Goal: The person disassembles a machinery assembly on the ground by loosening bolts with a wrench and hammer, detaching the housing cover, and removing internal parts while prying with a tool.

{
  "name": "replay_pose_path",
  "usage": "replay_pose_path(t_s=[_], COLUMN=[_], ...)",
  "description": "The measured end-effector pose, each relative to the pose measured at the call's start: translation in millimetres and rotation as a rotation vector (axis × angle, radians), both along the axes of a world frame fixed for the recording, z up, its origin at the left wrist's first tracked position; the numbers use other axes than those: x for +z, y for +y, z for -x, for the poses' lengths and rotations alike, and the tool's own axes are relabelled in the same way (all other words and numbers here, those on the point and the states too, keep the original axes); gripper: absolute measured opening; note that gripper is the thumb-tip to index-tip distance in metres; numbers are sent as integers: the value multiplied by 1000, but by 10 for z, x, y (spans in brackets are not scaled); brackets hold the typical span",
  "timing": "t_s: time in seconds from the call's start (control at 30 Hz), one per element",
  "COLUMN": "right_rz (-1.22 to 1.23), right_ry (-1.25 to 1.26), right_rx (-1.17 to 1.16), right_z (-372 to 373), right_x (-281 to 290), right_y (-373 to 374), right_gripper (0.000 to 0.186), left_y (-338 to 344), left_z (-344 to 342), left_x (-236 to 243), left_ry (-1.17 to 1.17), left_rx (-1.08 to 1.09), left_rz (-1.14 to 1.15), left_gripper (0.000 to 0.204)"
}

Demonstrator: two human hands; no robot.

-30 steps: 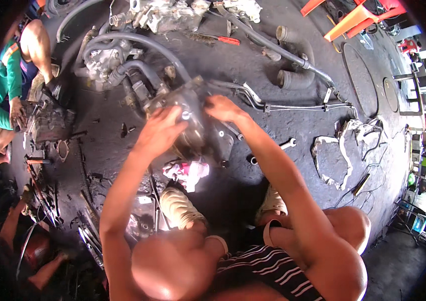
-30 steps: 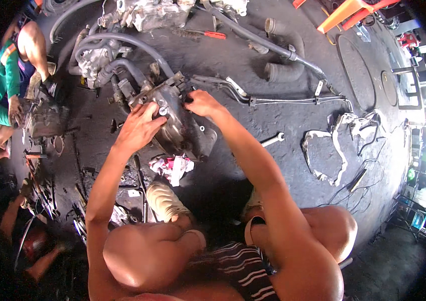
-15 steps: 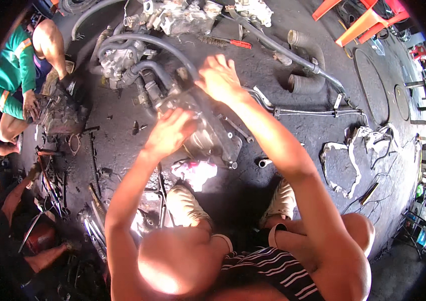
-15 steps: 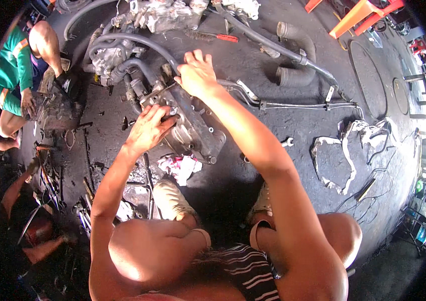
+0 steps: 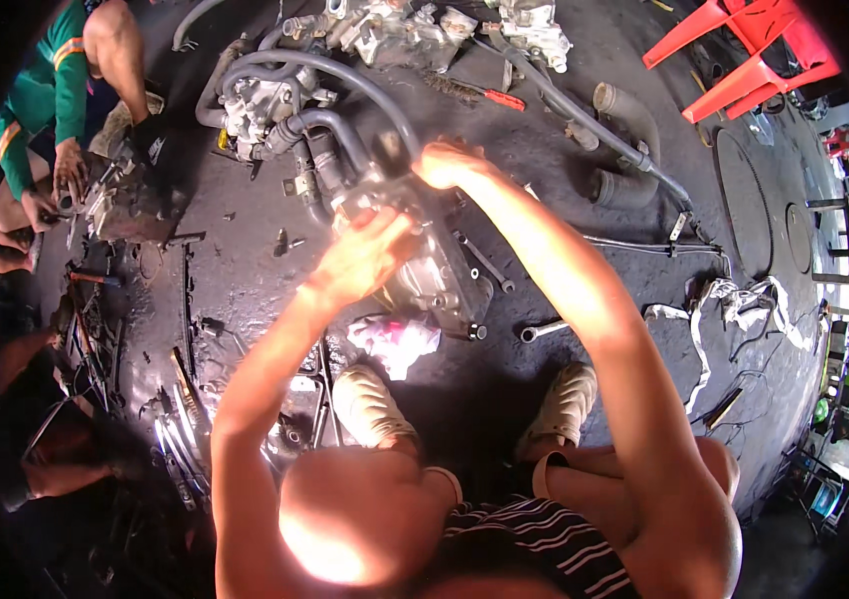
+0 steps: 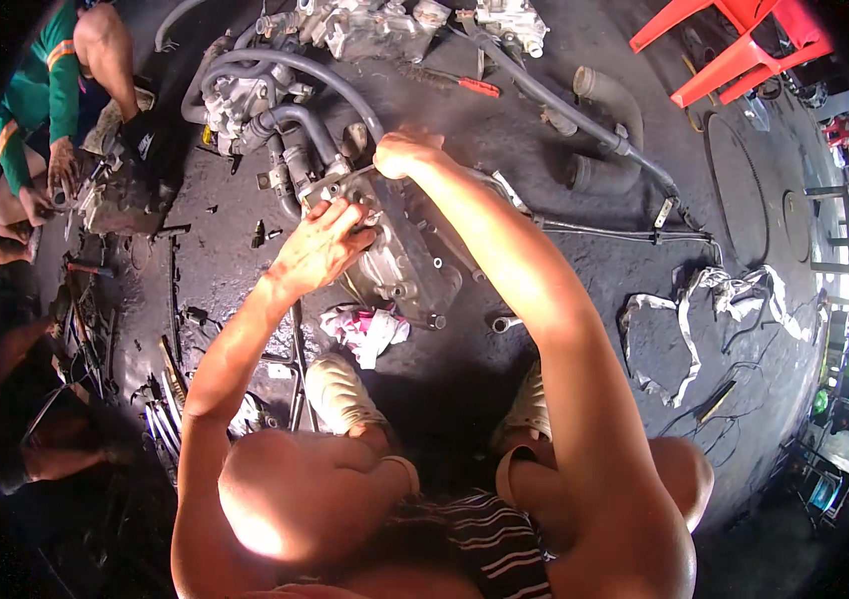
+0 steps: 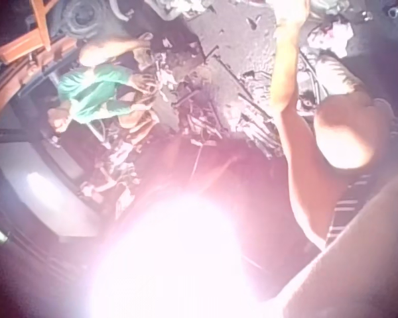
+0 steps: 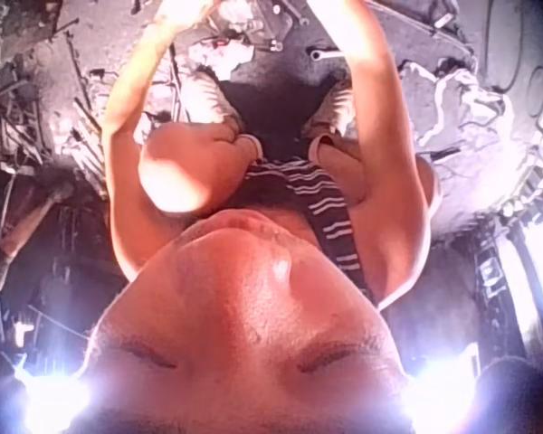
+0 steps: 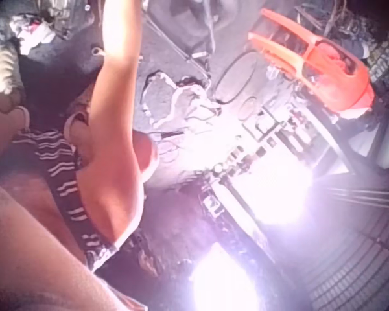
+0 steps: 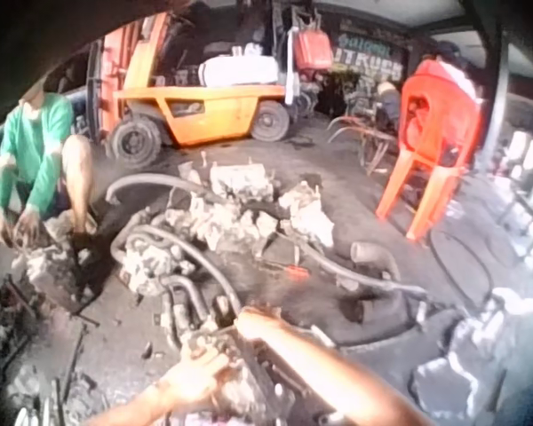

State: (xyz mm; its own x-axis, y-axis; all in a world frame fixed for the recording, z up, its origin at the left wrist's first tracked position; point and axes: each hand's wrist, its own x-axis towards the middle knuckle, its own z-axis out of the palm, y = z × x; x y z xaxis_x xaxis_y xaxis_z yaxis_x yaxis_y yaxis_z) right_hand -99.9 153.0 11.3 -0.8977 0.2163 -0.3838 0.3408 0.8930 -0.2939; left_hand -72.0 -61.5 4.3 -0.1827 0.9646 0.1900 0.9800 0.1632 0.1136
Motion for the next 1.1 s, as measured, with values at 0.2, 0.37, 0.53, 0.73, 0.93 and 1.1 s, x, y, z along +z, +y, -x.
replay_pose_path(t_s=[0.2,0.37,0.53,0.73,0.93,1.1], right_rz=[37,-58,117,123,215,-146], right_ry=[-176,106,-169,-47,-143,-97], right_rx=[111,69,170,59,78,227], right_z=[62,-66,48,-7,107,170], right_x=[16,-1,90,38,231,388], right_y=[595,347,479,428,448,131], right_gripper=[41,38,35,42,40,47], left_y=[436,333,334,345,370,280], left_z=[-68,-38,-67,-69,-49,18], left_x=[-30,-23,-1,-6,64,-27], left_ry=[54,115,43,123,116,155], left_rx=[-74,-86,-107,-92,-129,-106], left_rz=[-134,-75,-131,-77,-126,-110], left_gripper=[20,24,21,23,27,32])
